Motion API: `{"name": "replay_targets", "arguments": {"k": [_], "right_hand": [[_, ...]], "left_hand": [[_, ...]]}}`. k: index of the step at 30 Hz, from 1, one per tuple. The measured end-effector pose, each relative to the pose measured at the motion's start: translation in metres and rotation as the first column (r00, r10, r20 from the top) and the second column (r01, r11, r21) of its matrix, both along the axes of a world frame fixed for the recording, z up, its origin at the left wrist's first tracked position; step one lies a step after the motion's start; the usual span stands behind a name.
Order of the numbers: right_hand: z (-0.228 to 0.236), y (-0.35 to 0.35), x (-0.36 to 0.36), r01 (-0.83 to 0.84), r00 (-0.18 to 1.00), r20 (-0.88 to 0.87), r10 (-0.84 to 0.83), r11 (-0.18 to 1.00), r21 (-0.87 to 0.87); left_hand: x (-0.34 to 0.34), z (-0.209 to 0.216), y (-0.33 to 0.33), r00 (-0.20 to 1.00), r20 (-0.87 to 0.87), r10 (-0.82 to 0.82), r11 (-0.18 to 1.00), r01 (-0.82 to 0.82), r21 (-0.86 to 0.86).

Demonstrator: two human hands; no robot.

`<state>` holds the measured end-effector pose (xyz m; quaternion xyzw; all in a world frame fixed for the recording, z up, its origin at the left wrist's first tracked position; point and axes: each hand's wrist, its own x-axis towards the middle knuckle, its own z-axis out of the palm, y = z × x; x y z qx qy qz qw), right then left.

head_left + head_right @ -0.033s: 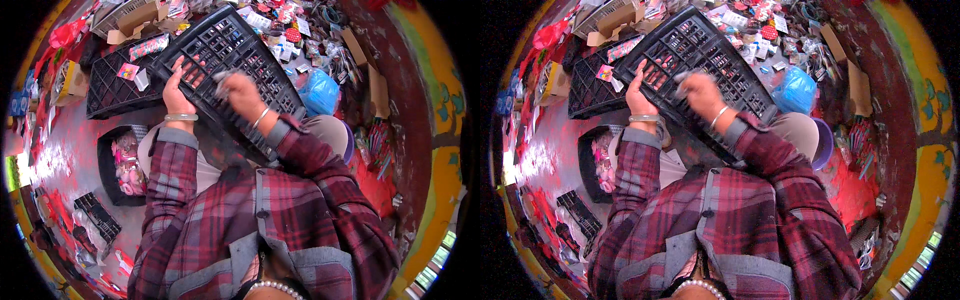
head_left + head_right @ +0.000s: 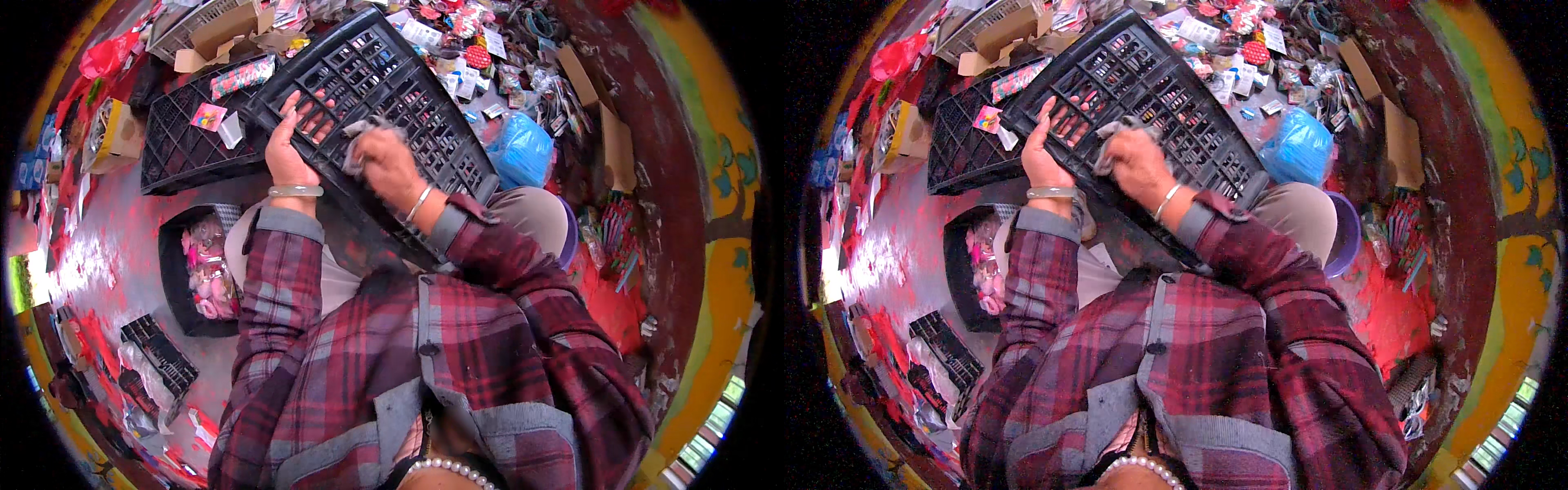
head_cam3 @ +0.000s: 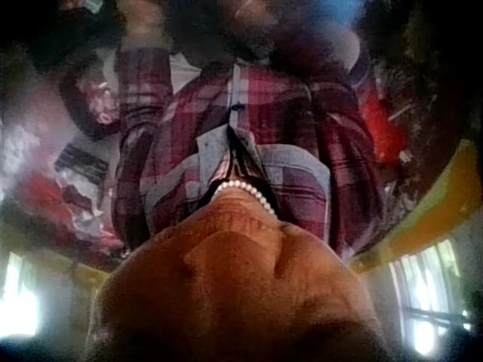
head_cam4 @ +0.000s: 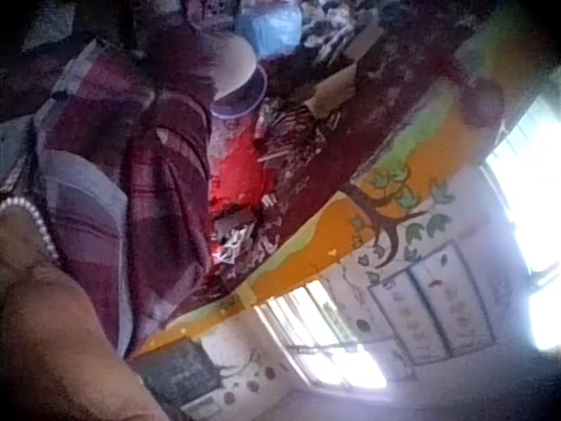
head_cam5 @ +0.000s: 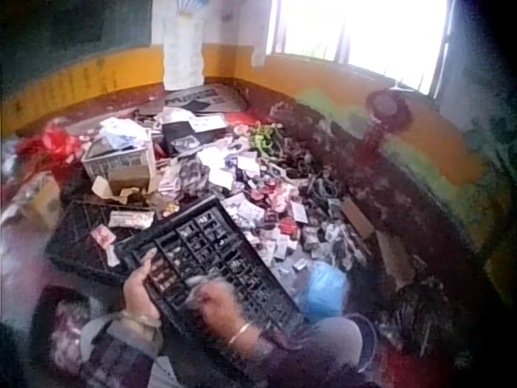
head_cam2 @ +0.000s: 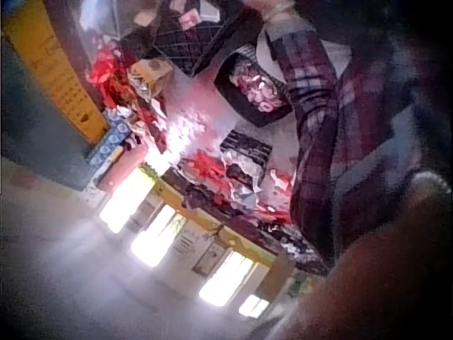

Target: The person wipes the interior and exterior surfaces of a black plastic crate with a cloth while sitting on the floor among scattered items.

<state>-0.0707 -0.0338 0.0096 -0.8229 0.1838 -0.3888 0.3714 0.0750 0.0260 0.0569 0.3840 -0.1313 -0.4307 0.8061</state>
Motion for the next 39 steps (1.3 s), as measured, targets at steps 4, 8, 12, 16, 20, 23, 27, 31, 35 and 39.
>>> {"name": "replay_targets", "arguments": {"k": [4, 8, 12, 16, 20, 23, 27, 31, 35, 39], "right_hand": [[0.007, 0.027, -0.019, -0.268, 0.958, -0.128, 0.256, 0.959, -0.089], [0.001, 0.014, -0.059, -0.426, 0.878, -0.353, 0.323, 0.863, -0.270], [-0.009, 0.011, -0.097, -0.495, 0.784, -0.552, 0.284, 0.822, -0.282], [0.015, 0.003, -0.098, -0.414, 0.675, -0.707, 0.213, 0.902, -0.124], [0.035, -0.025, -0.071, 0.059, 0.921, -0.389, -0.015, 0.993, 0.102], [0.067, -0.023, -0.020, 0.060, 0.994, -0.105, -0.014, 0.893, 0.446], [0.049, 0.014, 0.037, -0.071, 0.997, 0.021, 0.070, 0.994, 0.083], [0.035, 0.030, 0.019, -0.075, 0.996, -0.049, 0.072, 0.995, -0.066], [0.015, 0.038, -0.030, -0.189, 0.964, -0.210, 0.163, 0.976, -0.109], [-0.012, 0.047, -0.088, -0.278, 0.890, -0.380, 0.253, 0.960, -0.014]], "left_hand": [[0.004, -0.003, 0.000, 0.999, 0.014, -0.034, 0.999, 0.034, -0.009], [-0.001, 0.002, 0.004, 0.999, 0.014, -0.047, 0.999, 0.047, -0.015], [0.001, -0.002, -0.001, 1.000, 0.001, -0.017, 1.000, 0.017, -0.006], [0.000, 0.002, -0.001, 1.000, -0.017, -0.017, 0.999, 0.016, -0.031], [0.002, -0.001, -0.003, 0.999, -0.052, -0.005, 0.999, 0.003, -0.038], [-0.001, 0.004, -0.003, 0.999, -0.026, 0.020, 1.000, -0.021, -0.022], [0.006, -0.009, -0.007, 0.999, -0.007, -0.036, 0.994, 0.035, -0.101], [0.001, -0.006, -0.003, 0.998, -0.057, -0.026, 0.997, 0.022, -0.076], [0.007, -0.005, 0.001, 1.000, -0.026, 0.011, 1.000, -0.011, -0.020], [0.013, -0.012, -0.001, 1.000, -0.010, 0.000, 1.000, -0.001, -0.022]]}}
